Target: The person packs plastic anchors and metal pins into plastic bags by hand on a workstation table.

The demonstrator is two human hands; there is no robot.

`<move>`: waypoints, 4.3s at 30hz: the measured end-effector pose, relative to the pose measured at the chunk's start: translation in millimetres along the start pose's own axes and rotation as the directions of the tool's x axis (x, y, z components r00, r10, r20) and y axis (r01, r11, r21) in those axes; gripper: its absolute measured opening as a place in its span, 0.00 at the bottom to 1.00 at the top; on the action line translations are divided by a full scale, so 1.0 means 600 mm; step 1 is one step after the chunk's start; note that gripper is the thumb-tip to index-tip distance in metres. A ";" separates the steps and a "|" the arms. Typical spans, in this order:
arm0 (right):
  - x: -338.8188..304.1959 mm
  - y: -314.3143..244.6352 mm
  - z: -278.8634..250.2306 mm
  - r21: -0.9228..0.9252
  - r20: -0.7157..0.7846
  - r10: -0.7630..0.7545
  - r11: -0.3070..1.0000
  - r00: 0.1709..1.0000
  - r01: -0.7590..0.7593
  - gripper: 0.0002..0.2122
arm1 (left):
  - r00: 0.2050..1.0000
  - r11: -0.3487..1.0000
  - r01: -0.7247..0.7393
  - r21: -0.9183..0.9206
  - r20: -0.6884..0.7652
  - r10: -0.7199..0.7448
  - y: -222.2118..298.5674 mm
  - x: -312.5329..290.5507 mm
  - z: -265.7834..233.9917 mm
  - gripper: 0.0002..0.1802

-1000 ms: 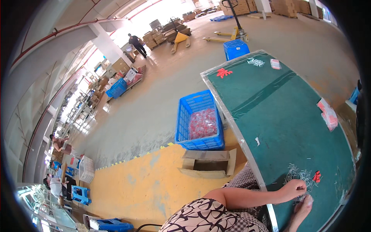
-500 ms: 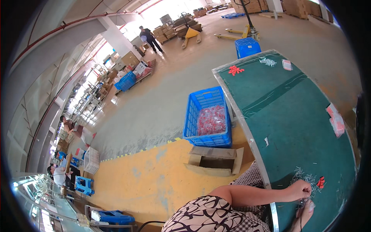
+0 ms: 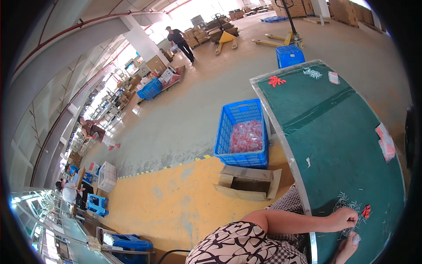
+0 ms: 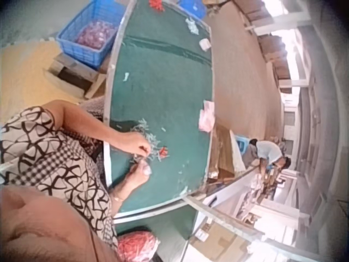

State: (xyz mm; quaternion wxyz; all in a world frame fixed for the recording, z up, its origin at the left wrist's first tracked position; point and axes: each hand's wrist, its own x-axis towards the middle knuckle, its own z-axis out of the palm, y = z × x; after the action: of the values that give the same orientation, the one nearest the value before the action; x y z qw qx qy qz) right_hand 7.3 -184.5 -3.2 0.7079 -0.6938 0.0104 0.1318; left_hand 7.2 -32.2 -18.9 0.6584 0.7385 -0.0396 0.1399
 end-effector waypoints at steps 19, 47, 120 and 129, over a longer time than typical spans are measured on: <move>0.000 -0.001 -0.007 -0.151 -0.078 -0.134 0.981 0.988 0.121 0.07 | 0.838 0.760 -0.436 0.481 -0.090 0.538 0.065 -0.021 -0.013 0.07; -0.033 -0.016 0.016 -0.657 -0.109 -0.615 0.634 0.781 0.408 0.10 | 0.981 0.964 -0.004 0.265 -0.188 0.055 -0.002 -0.011 0.037 0.07; -0.010 0.013 0.009 -0.099 0.337 -0.236 0.954 0.911 0.284 0.21 | 0.951 0.993 0.081 -0.083 0.304 -0.052 0.046 -0.036 -0.073 0.21; -0.015 -0.001 0.011 -0.205 0.297 -0.269 0.919 0.916 0.337 0.18 | 0.916 0.883 -0.345 0.320 0.319 0.242 0.030 -0.059 -0.058 0.04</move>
State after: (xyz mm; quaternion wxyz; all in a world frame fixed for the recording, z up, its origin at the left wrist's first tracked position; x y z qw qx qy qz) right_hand -2.3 -179.6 -0.7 0.6208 -0.7474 -0.2090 0.1109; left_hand -36.7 -4.9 -7.7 0.4668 0.8462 -0.2142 0.1417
